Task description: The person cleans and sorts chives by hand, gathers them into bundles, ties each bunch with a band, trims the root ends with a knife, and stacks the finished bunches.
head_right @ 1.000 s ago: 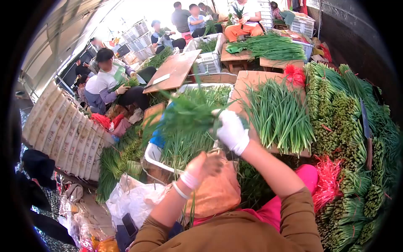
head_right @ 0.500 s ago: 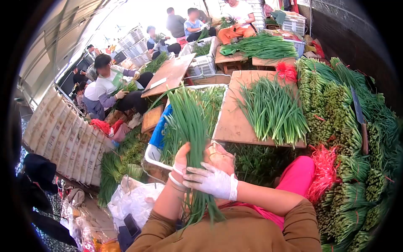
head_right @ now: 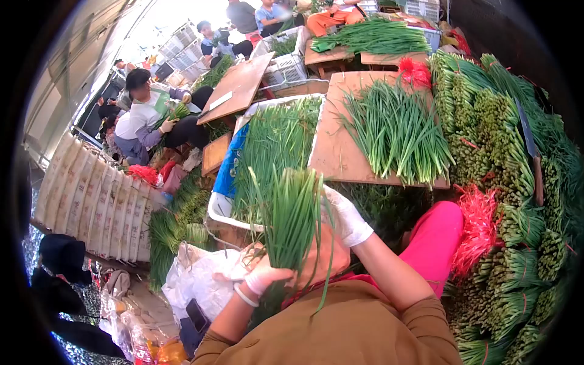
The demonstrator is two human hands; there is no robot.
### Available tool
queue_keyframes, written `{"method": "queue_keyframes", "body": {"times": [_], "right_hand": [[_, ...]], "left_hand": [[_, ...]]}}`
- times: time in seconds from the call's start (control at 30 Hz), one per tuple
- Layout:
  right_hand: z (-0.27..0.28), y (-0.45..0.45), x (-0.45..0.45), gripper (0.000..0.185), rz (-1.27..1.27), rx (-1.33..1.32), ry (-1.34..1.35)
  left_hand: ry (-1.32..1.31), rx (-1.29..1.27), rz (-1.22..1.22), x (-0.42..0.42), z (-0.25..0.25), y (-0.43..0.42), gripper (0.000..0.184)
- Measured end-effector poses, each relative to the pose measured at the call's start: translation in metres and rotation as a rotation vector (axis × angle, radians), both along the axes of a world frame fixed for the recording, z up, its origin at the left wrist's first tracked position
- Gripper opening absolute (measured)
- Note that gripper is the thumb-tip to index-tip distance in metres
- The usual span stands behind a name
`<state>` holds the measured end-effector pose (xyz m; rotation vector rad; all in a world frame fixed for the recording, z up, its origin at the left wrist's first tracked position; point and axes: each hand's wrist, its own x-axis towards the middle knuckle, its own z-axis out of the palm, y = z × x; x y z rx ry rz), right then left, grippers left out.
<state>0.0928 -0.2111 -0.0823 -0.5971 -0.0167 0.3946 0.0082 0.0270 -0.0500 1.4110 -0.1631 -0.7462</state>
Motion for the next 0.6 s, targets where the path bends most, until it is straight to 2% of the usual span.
{"method": "queue_keyframes", "body": {"times": [0.07,0.1,0.17,0.27,0.3,0.33,0.37,0.43,0.57,0.6], "right_hand": [[-0.010,0.008,-0.006,0.047,0.020,0.077,0.079],[-0.011,0.012,-0.007,0.046,0.016,0.086,0.052],[-0.002,0.019,-0.007,0.043,0.004,0.100,-0.012],[0.027,0.007,-0.003,0.041,0.076,0.185,0.079],[0.041,0.000,0.000,0.040,0.110,0.219,0.124],[0.040,-0.003,0.003,0.040,0.050,0.059,0.071],[0.042,-0.009,0.011,0.036,0.045,0.149,0.107],[0.018,-0.024,0.041,0.033,-0.105,-0.018,0.089],[0.063,-0.111,0.087,0.030,-0.422,0.248,-0.106],[0.074,-0.119,0.083,0.032,-0.462,0.079,-0.142]], "left_hand": [[0.010,-0.114,0.056,-0.026,-0.013,-0.008,0.065],[0.099,-0.182,0.082,-0.041,-0.040,-0.005,0.066],[0.161,-0.193,0.062,-0.052,-0.041,-0.009,0.064],[0.252,-0.255,0.041,-0.058,-0.031,-0.018,0.061],[0.208,-0.242,0.056,-0.056,-0.022,-0.023,0.060],[0.163,-0.230,0.073,-0.055,-0.010,-0.029,0.059],[0.118,-0.218,0.093,-0.055,-0.004,-0.032,0.058],[0.173,-0.208,0.106,-0.057,-0.012,-0.022,0.061],[0.209,-0.218,0.247,-0.070,-0.041,-0.003,0.058],[0.197,-0.228,0.288,-0.073,-0.048,0.001,0.055]]}}
